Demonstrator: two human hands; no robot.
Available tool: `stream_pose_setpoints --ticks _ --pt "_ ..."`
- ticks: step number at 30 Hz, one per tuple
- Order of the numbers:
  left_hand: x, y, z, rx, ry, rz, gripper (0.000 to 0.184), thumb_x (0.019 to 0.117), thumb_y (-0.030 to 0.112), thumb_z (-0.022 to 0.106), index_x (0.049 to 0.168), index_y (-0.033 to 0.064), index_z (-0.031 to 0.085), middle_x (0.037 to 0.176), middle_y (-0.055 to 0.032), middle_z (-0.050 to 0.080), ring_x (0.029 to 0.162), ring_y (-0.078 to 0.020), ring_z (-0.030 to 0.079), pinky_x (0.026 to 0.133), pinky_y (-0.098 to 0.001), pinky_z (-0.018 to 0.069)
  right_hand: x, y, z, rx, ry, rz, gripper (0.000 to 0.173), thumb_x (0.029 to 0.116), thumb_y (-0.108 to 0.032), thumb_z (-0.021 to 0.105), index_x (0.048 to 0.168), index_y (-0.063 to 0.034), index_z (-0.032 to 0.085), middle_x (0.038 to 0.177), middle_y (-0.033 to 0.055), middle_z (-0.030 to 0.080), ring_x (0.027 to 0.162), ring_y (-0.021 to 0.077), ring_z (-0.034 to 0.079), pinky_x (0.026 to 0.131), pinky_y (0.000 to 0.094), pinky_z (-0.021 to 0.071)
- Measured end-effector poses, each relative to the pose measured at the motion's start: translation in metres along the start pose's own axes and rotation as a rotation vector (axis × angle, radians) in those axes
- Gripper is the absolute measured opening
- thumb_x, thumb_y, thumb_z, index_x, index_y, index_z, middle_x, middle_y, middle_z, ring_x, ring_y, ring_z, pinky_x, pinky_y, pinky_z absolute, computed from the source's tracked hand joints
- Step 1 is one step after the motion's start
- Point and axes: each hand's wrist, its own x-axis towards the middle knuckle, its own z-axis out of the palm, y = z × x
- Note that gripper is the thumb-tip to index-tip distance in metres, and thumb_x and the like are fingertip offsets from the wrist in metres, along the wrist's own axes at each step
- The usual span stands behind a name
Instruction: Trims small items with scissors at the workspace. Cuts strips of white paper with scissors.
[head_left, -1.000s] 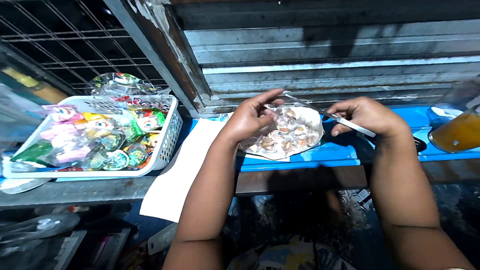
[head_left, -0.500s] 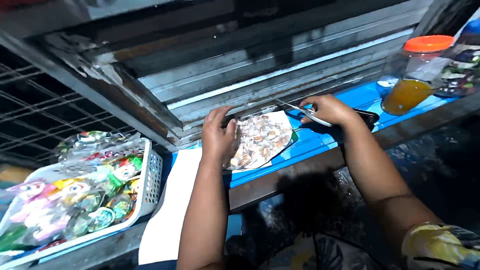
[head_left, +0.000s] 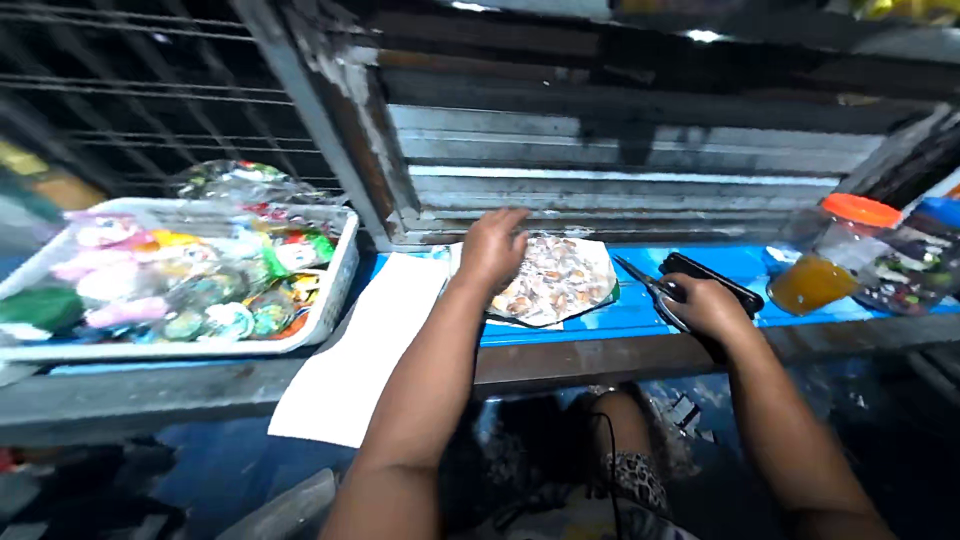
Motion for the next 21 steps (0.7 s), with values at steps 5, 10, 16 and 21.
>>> stream_pose_setpoints --ticks 5,10,16,21 --pt "0.002 -0.004 -0.002 -0.020 0.083 0.064 0.040 0.1015 0.013 0.058 0.141 0.0059 0.060 0.139 -0.0177 0.061 0.128 -0.0344 0.059 0.109 -0.0545 0.0454 -0.021 -0.021 -0.010 -0.156 0.098 -0.037 0.040 0.1011 -0.028 0.064 0.138 -0.0130 0.063 0.123 0.0235 0.068 0.114 0.0471 0.065 0.093 0.0704 0.0470" --pt "-0.002 -0.005 -0.020 -0.178 0.589 0.099 0.045 0.0977 0.007 0.059 0.141 -0.0021 0.057 0.141 -0.0230 0.058 0.116 -0.0324 0.065 0.094 -0.0438 0.0552 -0.049 -0.068 0.034 0.104 0.328 -0.698 0.040 0.0997 -0.035 0.063 0.121 -0.0030 0.073 0.119 0.0174 0.072 0.114 0.0359 0.069 0.096 0.0562 0.0548" --pt "-0.078 0.018 -0.077 -0.021 0.449 0.004 0.041 0.1032 0.021 0.056 0.140 0.0033 0.058 0.130 -0.0179 0.065 0.115 -0.0295 0.066 0.099 -0.0487 0.0534 -0.043 -0.123 0.064 0.093 -0.063 -0.844 0.071 0.0961 -0.065 0.054 0.145 -0.0144 0.059 0.145 0.0138 0.059 0.136 0.0357 0.053 0.110 0.0596 0.0423" --pt "-0.193 -0.006 -0.083 0.326 0.169 -0.281 0.041 0.1023 0.032 0.061 0.133 0.0055 0.066 0.132 -0.0183 0.065 0.127 -0.0395 0.058 0.107 -0.0635 0.0425 -0.034 -0.134 0.060 0.083 -0.129 -0.717 0.070 0.0975 -0.066 0.053 0.144 -0.0141 0.060 0.139 0.0113 0.064 0.135 0.0350 0.053 0.112 0.0584 0.0399"
